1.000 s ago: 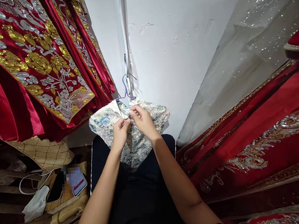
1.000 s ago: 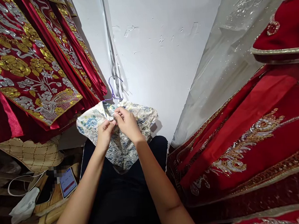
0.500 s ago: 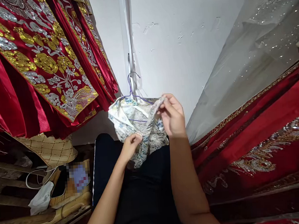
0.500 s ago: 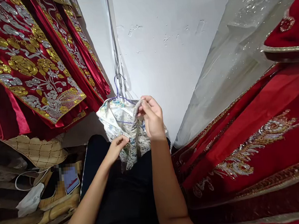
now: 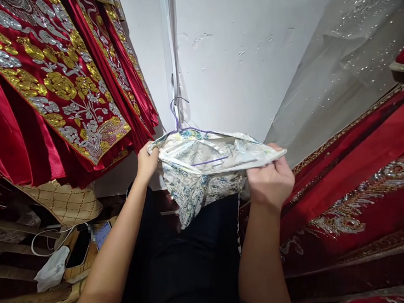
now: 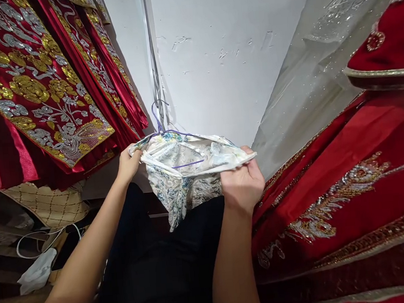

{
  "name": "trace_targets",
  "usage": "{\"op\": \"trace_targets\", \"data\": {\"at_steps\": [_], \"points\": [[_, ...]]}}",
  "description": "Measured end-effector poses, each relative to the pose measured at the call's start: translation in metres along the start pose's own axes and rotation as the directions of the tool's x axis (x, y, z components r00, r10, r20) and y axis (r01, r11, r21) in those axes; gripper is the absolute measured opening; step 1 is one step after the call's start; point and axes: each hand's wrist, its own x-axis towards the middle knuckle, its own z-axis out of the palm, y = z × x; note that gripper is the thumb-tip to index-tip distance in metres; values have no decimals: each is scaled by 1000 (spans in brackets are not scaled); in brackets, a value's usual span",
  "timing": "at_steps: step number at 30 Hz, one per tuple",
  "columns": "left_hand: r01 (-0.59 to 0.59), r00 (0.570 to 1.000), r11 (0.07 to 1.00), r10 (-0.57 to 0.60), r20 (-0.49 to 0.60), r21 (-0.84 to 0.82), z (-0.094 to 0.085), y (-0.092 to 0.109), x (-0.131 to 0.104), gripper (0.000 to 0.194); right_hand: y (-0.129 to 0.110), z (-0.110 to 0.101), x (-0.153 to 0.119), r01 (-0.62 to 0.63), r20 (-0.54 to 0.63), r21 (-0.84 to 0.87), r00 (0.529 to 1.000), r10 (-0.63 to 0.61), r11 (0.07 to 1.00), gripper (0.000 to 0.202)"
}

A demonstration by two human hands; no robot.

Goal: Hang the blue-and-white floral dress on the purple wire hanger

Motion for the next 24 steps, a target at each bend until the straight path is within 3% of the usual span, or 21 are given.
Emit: {"op": "trace_targets", "data": {"at_steps": [3, 8, 10, 12, 15, 17, 21, 24], "points": [[85, 988, 980, -105, -109, -179, -1, -13, -4, 11, 3, 19, 12, 9, 28, -18, 1000, -8, 1000, 19], [189, 930, 888, -299, -213, -419, -10, -22, -6, 8, 29, 58, 24, 104, 205, -375, 978, -27, 921, 22], [190, 911, 884, -321, -260, -427, -20, -26, -8, 7, 48, 63, 31, 155, 189, -477, 979, -72, 865, 18], [227, 863, 828, -415, -288, -512, -30, -32, -11, 5, 67, 59, 40, 174, 138, -531, 983, -118, 830, 9], [318, 746, 638, -625, -230, -701, -38, -43, -17, 9, 90, 47, 55, 133, 121, -575, 990, -77, 807, 7], [361, 693, 539, -701, -169, -761, -37, -51, -20, 12, 100, 42, 62, 104, 165, -604, 986, -4, 790, 9], [402, 637, 408, -768, -70, -819, -21, -65, -34, 27, 107, 43, 70, 149, 211, -659, 978, -9, 737, 21], [478, 625, 271, -774, 106, -835, -6, -72, -56, 36, 110, 44, 77, 157, 194, -699, 981, -26, 697, 37]]}}
